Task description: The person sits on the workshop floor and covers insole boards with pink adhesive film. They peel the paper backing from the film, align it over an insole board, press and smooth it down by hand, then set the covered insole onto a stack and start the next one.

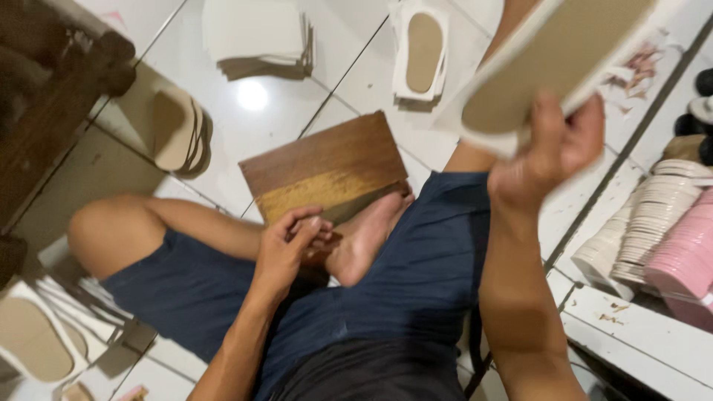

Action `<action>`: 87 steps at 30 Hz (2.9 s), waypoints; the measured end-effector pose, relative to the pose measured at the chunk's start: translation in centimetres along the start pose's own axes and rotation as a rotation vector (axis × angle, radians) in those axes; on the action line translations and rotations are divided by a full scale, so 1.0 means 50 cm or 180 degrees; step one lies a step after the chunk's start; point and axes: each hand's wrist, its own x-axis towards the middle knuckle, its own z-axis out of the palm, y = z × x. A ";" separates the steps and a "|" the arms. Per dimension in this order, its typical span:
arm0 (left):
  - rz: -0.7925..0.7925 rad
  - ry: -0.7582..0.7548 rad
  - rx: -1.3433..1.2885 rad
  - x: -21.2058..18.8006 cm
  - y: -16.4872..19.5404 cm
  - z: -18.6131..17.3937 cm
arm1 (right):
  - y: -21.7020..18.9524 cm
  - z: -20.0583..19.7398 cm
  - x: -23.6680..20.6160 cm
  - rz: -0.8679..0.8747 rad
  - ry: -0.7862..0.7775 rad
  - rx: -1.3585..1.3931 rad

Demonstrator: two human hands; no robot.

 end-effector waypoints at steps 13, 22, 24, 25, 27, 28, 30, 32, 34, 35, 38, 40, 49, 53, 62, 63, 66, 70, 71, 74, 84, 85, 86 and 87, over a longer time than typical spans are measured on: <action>0.1131 0.1214 0.0826 0.067 0.160 -0.090 | 0.179 0.085 -0.025 -0.0263 -0.1679 -0.1368; 0.1675 0.2462 0.3281 0.204 0.348 -0.144 | 0.132 0.346 -0.074 -0.1412 -0.3114 -0.1329; 0.0195 0.2166 0.3193 0.202 0.351 -0.140 | 0.131 0.422 -0.075 -0.1513 -0.3361 -0.1370; 0.0382 0.2232 0.3339 0.202 0.353 -0.139 | 0.132 0.460 -0.075 -0.1545 -0.3504 -0.1417; 0.0770 0.2389 0.3645 0.204 0.355 -0.142 | 0.132 0.523 -0.078 -0.1653 -0.3756 -0.1601; 0.0699 0.2350 0.3577 0.206 0.356 -0.146 | 0.134 0.549 -0.082 -0.1729 -0.3858 -0.1756; 0.0550 0.2242 0.3437 0.211 0.355 -0.153 | 0.136 0.582 -0.088 -0.1764 -0.3863 -0.1889; 0.0475 0.2209 0.3395 0.213 0.351 -0.159 | 0.145 0.593 -0.086 -0.1672 -0.3680 -0.1843; 0.0714 0.2341 0.3355 0.212 0.346 -0.161 | 0.151 0.595 -0.077 -0.1118 -0.3728 -0.1103; 0.0970 0.2469 0.3348 0.211 0.346 -0.160 | 0.154 0.595 -0.073 -0.0814 -0.3734 -0.0746; 0.1185 0.2363 0.3519 0.208 0.350 -0.153 | 0.151 0.596 -0.056 -0.0086 -0.3772 -0.0864; 0.0782 0.2199 0.3553 0.206 0.357 -0.147 | 0.140 0.600 -0.045 0.0697 -0.2997 -0.0715; 0.1345 0.2530 0.3345 0.213 0.339 -0.142 | 0.125 0.413 0.030 0.2666 -0.1742 0.1818; 0.1345 0.1519 0.1474 0.164 0.299 -0.109 | 0.125 0.278 -0.019 0.3386 -0.1703 0.2055; -0.0015 -0.0635 0.1537 -0.009 0.008 0.021 | 0.141 0.108 -0.158 0.3022 -0.1390 0.1924; -0.0143 -0.0388 0.1396 -0.005 -0.003 0.011 | 0.143 0.101 -0.168 0.2917 -0.1385 0.1902; -0.0424 0.0013 0.0903 0.001 -0.008 -0.017 | 0.131 0.079 -0.203 0.1988 -0.1445 0.0872; -0.0107 0.0179 0.0057 -0.011 0.019 -0.027 | 0.102 0.064 -0.227 -0.0857 -0.2575 -0.1270; 0.0051 0.0342 -0.0163 -0.013 0.028 -0.027 | 0.095 0.064 -0.230 -0.1526 -0.3094 -0.1378; 0.0784 0.0946 -0.0876 -0.026 0.055 -0.034 | 0.073 0.070 -0.268 -0.1414 -0.3397 -0.1626; 0.0482 0.0969 -0.1249 0.008 0.081 0.043 | 0.103 0.013 -0.314 0.2703 -0.1993 0.0098; 0.0469 0.0986 -0.0560 0.014 0.083 0.044 | 0.117 0.014 -0.290 0.2840 -0.1672 0.0353; 0.0470 0.1002 0.0129 0.023 0.087 0.043 | 0.126 0.016 -0.266 0.2700 -0.1586 0.0393; 0.0399 0.0983 0.0332 0.031 0.091 0.043 | 0.131 0.016 -0.243 0.2582 -0.1508 0.0431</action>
